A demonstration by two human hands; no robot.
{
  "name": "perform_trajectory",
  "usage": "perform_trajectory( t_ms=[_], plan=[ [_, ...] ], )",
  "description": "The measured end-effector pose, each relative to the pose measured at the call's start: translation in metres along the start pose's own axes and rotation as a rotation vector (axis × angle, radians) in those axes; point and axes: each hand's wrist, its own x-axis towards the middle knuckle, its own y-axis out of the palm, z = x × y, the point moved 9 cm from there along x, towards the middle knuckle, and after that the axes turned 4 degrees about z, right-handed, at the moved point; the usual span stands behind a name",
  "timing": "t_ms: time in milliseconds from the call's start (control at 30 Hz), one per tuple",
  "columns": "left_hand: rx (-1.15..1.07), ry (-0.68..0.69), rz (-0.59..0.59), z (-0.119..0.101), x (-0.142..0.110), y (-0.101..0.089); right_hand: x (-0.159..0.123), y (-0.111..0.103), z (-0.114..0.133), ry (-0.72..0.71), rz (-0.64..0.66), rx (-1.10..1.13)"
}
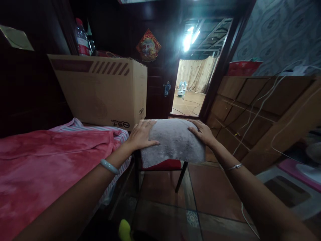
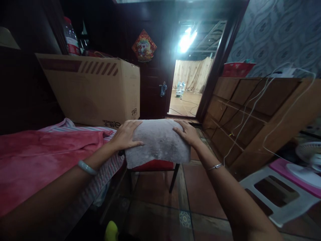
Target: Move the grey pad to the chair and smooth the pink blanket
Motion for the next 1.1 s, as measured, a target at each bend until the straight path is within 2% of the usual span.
perform_trajectory(
  t_ms=[133, 267, 400, 500, 667, 833, 900, 967, 1100],
  plan=[
    [0.046, 0.029, 0.047, 0.000, 0.004, -0.002, 0.000, 0.002, 0.000, -0.010, -0.030, 0.001],
    [0.054, 0.043, 0.039, -0.001, 0.004, -0.002, 0.002, 0.000, 0.001, -0.002, -0.013, -0.045],
    [0.023, 0.061, 0.019, -0.001, 0.002, -0.002, 0.000, -0.007, 0.026, -0.172, -0.029, -0.149],
    [0.012, 0.078, 0.003, -0.001, 0.000, -0.003, -0.006, -0.001, 0.043, -0.266, -0.004, -0.193],
    [0.016, 0.083, -0.013, -0.001, 0.000, -0.003, -0.011, 0.011, 0.042, -0.220, -0.002, -0.241],
    [-0.028, 0.027, 0.041, 0.004, 0.000, 0.001, -0.009, 0.010, 0.043, -0.227, 0.005, -0.241],
    [-0.030, -0.020, 0.044, 0.006, -0.011, 0.002, -0.010, 0.009, 0.044, -0.217, 0.016, -0.217],
    [-0.027, -0.047, 0.031, 0.006, -0.034, 0.003, -0.013, 0.009, 0.044, -0.195, 0.019, -0.181],
    [-0.048, -0.126, 0.099, 0.015, -0.112, 0.019, -0.017, 0.012, 0.030, -0.162, -0.026, -0.101]
  ],
)
